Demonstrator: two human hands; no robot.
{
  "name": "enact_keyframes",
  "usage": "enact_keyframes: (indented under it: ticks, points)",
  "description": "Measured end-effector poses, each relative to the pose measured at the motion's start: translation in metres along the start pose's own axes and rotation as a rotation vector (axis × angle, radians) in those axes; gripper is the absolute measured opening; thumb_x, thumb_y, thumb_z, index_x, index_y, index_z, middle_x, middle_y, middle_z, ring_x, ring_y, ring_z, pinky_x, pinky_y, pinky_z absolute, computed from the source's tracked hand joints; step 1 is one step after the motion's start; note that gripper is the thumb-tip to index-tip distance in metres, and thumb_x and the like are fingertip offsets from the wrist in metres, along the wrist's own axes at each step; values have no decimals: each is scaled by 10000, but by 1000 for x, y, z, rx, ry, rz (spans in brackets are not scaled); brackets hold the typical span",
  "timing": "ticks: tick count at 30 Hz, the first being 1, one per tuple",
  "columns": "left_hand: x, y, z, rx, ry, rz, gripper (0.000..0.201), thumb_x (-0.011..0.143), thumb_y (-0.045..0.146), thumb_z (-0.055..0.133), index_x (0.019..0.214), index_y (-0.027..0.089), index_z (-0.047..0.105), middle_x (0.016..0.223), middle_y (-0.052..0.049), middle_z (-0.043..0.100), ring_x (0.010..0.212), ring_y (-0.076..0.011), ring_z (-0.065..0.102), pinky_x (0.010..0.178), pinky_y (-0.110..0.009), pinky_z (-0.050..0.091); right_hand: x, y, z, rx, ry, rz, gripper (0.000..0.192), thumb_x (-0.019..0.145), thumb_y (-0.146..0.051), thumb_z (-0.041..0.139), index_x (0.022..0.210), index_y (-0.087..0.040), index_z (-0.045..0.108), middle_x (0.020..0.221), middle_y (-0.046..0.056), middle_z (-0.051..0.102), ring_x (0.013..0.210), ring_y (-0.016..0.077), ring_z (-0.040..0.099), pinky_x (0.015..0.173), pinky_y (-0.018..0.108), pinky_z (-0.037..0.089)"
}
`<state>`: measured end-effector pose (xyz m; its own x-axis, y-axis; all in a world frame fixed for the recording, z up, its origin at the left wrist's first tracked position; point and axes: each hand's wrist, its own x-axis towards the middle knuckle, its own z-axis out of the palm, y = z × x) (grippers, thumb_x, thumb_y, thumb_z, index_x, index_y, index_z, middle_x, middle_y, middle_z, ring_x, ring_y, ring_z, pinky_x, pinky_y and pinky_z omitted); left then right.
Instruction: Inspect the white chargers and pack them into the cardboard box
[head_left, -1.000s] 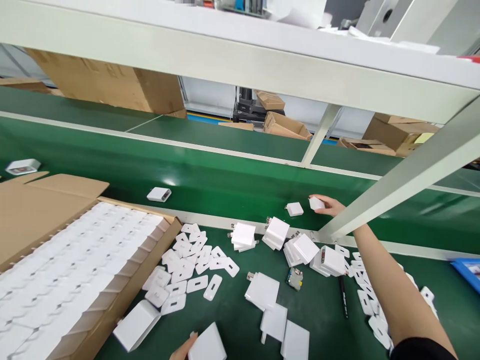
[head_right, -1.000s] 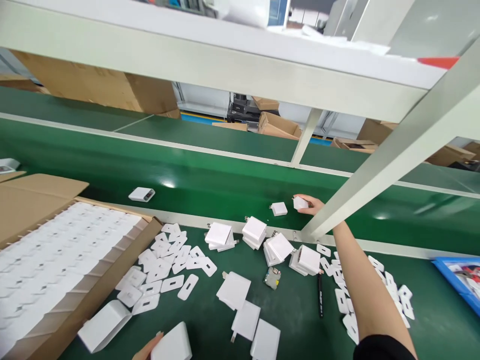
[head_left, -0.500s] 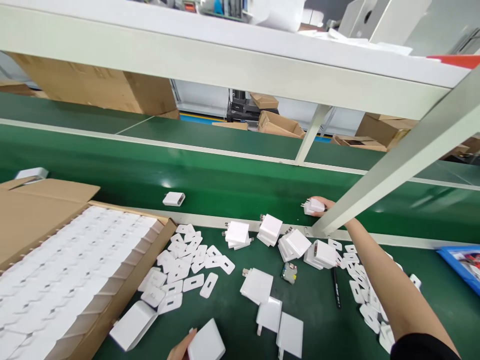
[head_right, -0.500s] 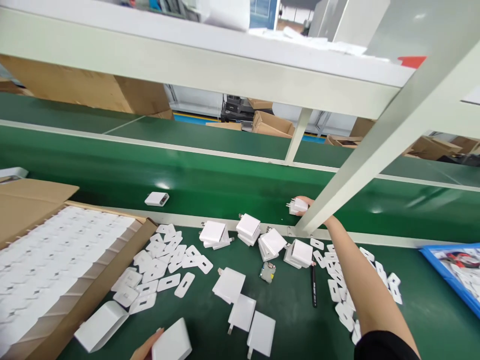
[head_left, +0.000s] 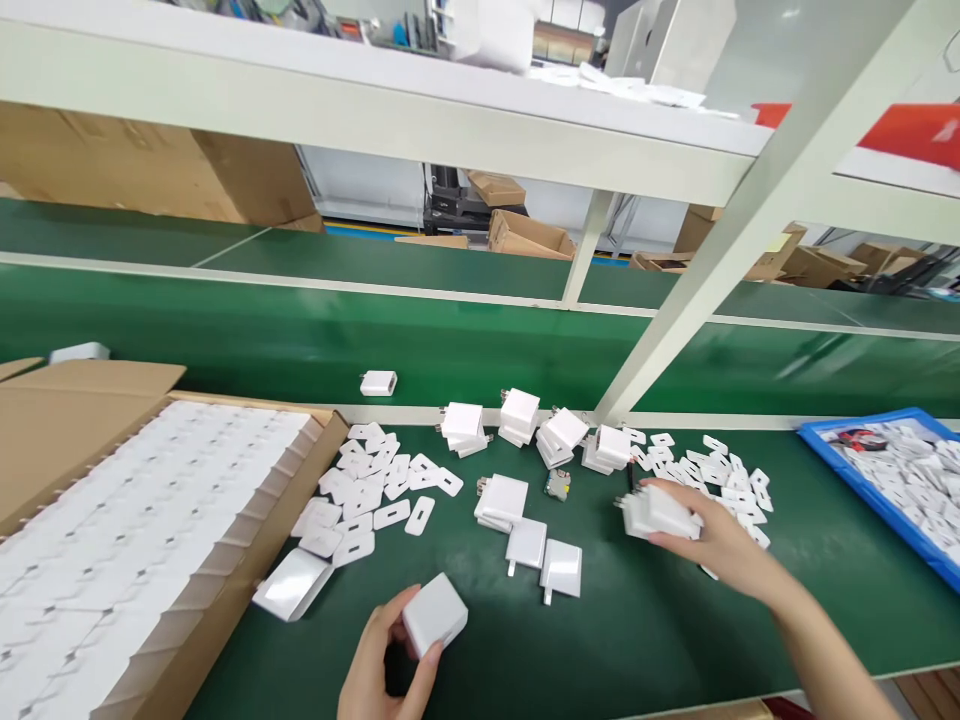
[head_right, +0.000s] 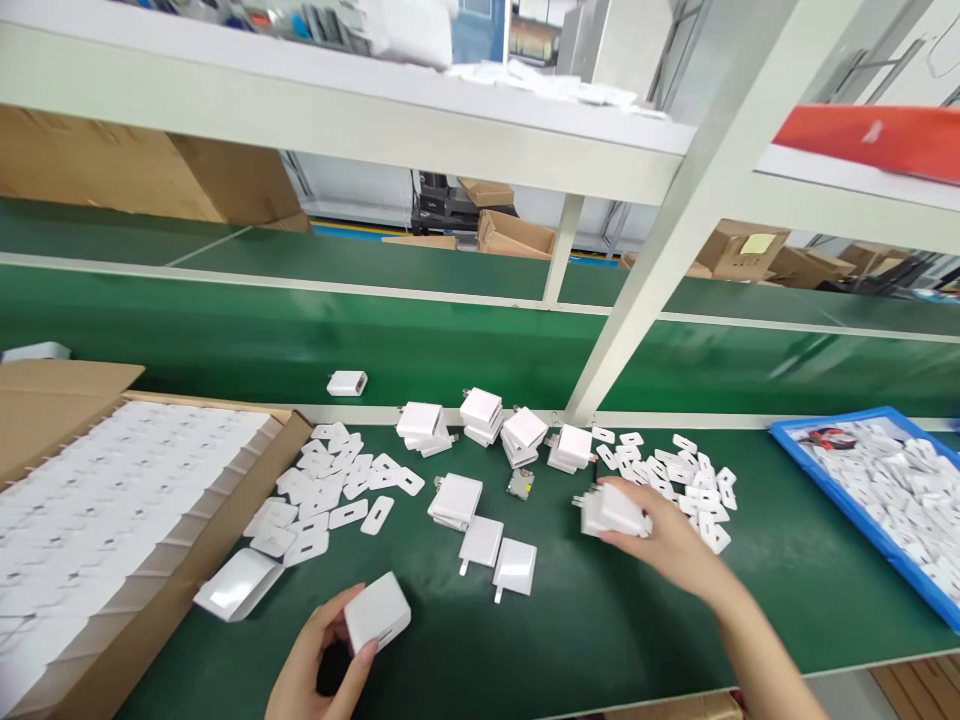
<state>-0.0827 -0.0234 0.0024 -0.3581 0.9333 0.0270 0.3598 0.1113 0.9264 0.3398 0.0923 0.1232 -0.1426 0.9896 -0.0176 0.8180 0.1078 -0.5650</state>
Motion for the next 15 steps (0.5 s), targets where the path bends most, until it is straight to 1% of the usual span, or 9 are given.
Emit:
enact_keyframes:
  ticks: [1,3,5,7,9,11,12,13,15]
  points:
    - [0,1,-1,-9,-1,16,580,959,716,607,1242,216,685,1168,-132,732,978,-303,722,722,-346,580,-2,-8,21,-35,31,-34,595,860,-564,783,1403,-338,694,1364,79,750,1186,393,714,1003,570,588]
    - [1,0,-5,-37,-17,28,573,955,708,622,1228,210,692,1088,-115,740,910,-282,718,730,-345,579,0,-18,58,-116,119,-78,565,893,-517,737,1416,-315,671,1231,91,783,1071,384,711,928,582,589]
    - [2,-2,-10,-88,-48,6,578,943,703,646,1230,204,700,1046,-109,747,885,-277,724,725,-340,587,4,-24,80,-193,207,-91,558,896,-489,713,1415,-292,658,1154,109,776,1030,392,688,880,584,581]
    - [1,-3,-14,-172,-77,-29,575,947,690,648,1244,201,702,1064,-118,756,870,-270,733,688,-323,590,1,-30,89,-249,316,-89,580,893,-513,707,1420,-277,642,1228,143,734,1098,426,662,906,616,557]
    - [-3,1,-14,-269,-106,-54,561,972,677,618,1261,203,699,1100,-125,762,813,-248,729,630,-303,579,-11,-43,93,-242,459,-91,595,909,-558,703,1422,-268,624,1350,174,661,1200,449,621,967,639,524]
    - [-8,10,-10,-352,-160,-47,545,991,664,596,1270,208,698,1133,-127,763,773,-230,718,599,-295,572,-33,-65,99,-117,567,-112,507,962,-548,676,1380,-266,627,1320,167,639,1175,396,634,954,569,542]
    - [-12,17,-7,-385,-196,-31,533,996,655,598,1273,211,699,1157,-130,761,793,-233,722,615,-298,582,-45,-79,105,-10,566,-135,435,998,-520,648,1351,-266,630,1250,145,653,1108,345,657,914,504,562]
    - [-15,24,-2,-415,-234,-8,517,1002,641,603,1279,215,697,1188,-133,756,848,-244,733,658,-306,600,-57,-93,113,111,516,-165,367,1035,-488,608,1329,-269,630,1164,115,666,1019,293,672,858,439,573]
    - [-21,39,8,-468,-309,65,475,1015,601,617,1299,226,683,1244,-133,738,1003,-270,735,795,-333,622,-79,-121,132,336,325,-224,328,1091,-458,509,1343,-278,614,1058,68,684,906,234,671,789,367,570]
